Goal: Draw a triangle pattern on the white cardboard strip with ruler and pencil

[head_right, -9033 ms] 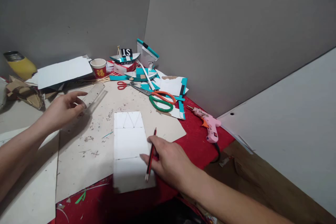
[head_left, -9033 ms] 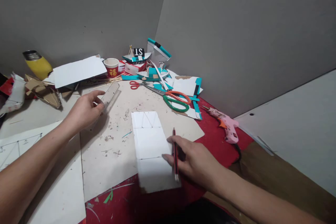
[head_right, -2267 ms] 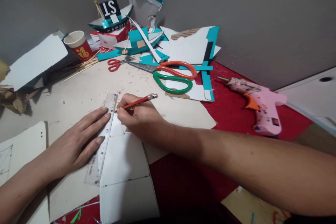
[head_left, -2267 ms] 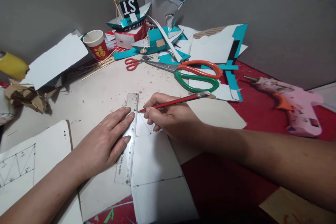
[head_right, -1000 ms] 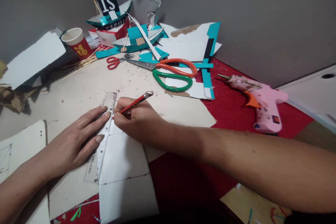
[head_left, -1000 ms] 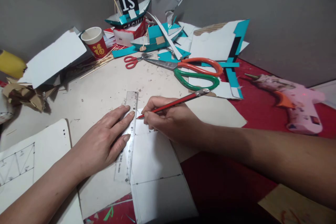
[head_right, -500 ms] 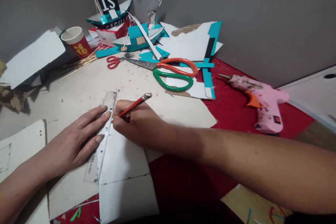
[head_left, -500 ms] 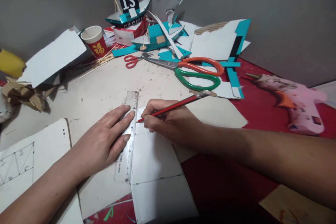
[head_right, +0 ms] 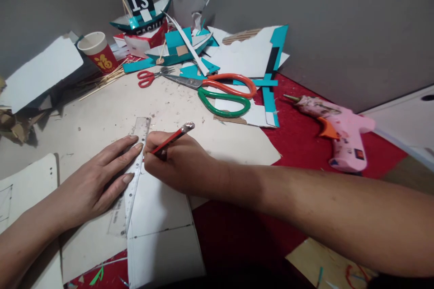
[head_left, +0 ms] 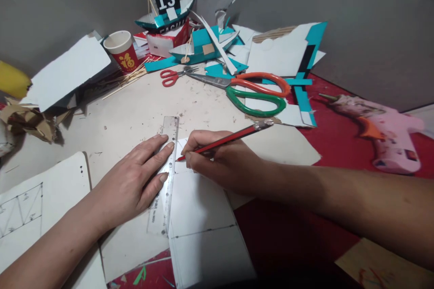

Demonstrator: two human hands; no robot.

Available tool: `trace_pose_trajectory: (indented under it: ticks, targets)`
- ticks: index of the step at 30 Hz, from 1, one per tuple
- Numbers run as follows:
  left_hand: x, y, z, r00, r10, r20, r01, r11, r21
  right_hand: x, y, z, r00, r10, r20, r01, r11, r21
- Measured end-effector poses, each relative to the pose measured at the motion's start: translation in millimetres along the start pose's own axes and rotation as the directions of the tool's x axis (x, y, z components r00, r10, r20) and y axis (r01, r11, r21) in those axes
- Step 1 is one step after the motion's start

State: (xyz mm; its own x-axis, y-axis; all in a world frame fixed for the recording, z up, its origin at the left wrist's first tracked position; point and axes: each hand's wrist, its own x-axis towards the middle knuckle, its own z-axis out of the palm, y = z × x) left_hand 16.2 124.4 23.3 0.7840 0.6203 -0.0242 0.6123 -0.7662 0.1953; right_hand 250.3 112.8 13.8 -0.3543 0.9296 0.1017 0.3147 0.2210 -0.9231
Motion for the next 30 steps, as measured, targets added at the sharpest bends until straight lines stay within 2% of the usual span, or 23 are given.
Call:
trace_pose_trajectory:
  ticks: [11,18,30]
  targets:
    - [0.9,0.8,1.5,1.0,0.001,-0.014,-0.001,1.0,0.003,-2.6,-0.9,0.2,0.998,-0.057,0.022,0.056,0.998,0.021]
    - [1.4,1.3,0.0,1.0,0.0,-0.013,0.0,1.0,0.002,-3.7,-4.3,-0.1,0.996,-0.082,0.032,0.083,0.996,-0.028]
    - [1.1,1.4,-0.2,1.0,-0.003,-0.006,0.003,1.0,0.005,-5.1,-9.8,-1.7,0.989,-0.101,0.106,0.108,0.992,-0.065]
